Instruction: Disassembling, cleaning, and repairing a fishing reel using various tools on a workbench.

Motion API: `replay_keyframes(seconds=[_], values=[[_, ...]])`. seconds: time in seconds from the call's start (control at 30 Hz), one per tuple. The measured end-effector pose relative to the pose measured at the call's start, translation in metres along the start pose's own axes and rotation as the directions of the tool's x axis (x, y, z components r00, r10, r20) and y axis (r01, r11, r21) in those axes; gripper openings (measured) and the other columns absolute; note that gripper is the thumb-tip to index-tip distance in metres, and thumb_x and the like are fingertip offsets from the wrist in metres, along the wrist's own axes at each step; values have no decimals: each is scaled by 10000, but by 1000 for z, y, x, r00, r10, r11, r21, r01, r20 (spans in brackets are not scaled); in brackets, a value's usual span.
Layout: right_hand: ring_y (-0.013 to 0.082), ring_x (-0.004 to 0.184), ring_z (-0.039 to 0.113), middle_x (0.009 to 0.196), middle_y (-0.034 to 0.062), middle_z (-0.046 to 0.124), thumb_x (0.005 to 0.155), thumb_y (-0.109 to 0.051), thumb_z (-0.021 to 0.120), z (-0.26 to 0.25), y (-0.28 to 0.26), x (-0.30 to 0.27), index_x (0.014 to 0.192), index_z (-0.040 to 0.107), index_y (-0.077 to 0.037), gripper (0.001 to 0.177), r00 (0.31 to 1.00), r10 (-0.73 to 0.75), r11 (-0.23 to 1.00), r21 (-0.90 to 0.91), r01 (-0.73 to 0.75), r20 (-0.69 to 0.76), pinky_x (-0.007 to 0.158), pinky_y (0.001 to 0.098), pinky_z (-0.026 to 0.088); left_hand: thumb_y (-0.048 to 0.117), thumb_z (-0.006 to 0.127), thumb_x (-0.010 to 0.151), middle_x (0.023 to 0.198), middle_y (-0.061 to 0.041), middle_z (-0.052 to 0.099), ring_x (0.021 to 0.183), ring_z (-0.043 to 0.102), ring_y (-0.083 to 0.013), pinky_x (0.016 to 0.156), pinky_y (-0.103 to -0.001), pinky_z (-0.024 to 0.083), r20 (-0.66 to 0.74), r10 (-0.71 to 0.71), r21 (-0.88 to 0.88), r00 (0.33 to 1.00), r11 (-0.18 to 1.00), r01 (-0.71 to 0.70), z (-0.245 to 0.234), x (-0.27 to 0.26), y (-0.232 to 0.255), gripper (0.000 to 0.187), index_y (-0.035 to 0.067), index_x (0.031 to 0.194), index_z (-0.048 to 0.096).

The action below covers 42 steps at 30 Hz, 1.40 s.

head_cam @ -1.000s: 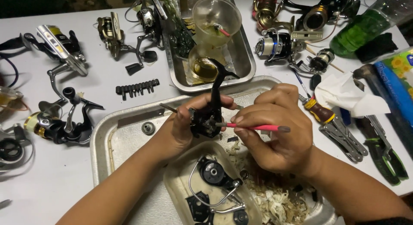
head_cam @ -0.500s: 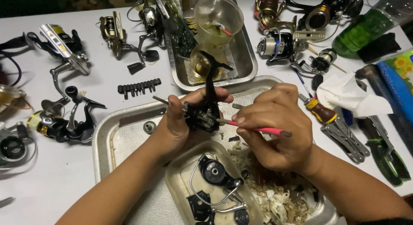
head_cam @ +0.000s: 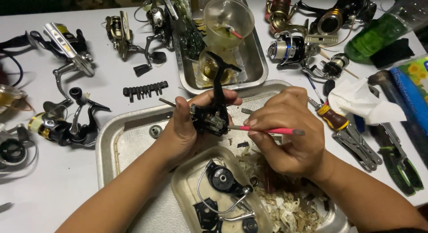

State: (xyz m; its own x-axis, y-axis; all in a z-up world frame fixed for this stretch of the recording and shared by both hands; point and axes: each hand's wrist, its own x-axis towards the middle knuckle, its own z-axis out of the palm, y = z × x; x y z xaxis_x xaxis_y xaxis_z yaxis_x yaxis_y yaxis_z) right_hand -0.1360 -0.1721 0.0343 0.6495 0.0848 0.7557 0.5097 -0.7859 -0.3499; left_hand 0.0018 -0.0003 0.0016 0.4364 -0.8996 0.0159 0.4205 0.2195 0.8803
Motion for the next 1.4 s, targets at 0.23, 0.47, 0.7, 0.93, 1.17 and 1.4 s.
replay_keyframes(seconds=[0.23,0.47,0.7,0.93,1.17,1.4], values=[[127,768,691,844,-3,674,1016,-128,637,-36,26,-6,1071,615,-155,66,922,-34,992,97,77,-386,736,275,479,853,493,713,1351,-199,621,938,655,-195,858,-347,530,33,-1,-107,999,994,4,-6,1,-5,1066,14,1366,564],[254,930,717,990,129,718,974,6,671,-97,37,-52,1054,658,-68,110,988,-60,974,-225,27,-144,905,389,510,915,543,625,1303,-200,648,900,680,-239,742,-339,603,-78,44,-59,996,997,-49,-10,4,-1,1130,20,1313,584],[294,997,619,1199,90,719,966,-219,718,-88,49,-108,1159,754,-185,199,945,19,874,-465,143,327,890,467,424,927,538,561,1291,-184,658,882,665,-249,796,-382,575,-134,25,-15,991,1000,-28,-9,5,3,1186,13,1316,584],[291,957,652,1138,77,751,902,-244,845,-87,51,-109,1147,729,-196,275,912,38,828,-523,201,410,836,476,454,944,546,555,1286,-196,660,901,668,-272,820,-408,576,-133,30,13,991,1000,-29,-11,4,3,1180,21,1290,591],[288,977,635,1163,63,746,865,-254,881,-87,53,-109,1178,728,-211,352,890,49,832,-512,215,452,851,464,439,948,543,561,1286,-200,675,901,674,-265,825,-405,578,-143,36,28,989,999,-33,-12,4,3,1191,16,1299,599],[293,963,644,1116,64,768,880,-343,838,-85,43,-102,1109,752,-204,281,924,67,840,-521,151,376,851,471,426,953,550,566,1278,-191,676,895,681,-256,798,-392,594,-136,53,29,989,998,-50,-12,5,0,1183,18,1289,599]])
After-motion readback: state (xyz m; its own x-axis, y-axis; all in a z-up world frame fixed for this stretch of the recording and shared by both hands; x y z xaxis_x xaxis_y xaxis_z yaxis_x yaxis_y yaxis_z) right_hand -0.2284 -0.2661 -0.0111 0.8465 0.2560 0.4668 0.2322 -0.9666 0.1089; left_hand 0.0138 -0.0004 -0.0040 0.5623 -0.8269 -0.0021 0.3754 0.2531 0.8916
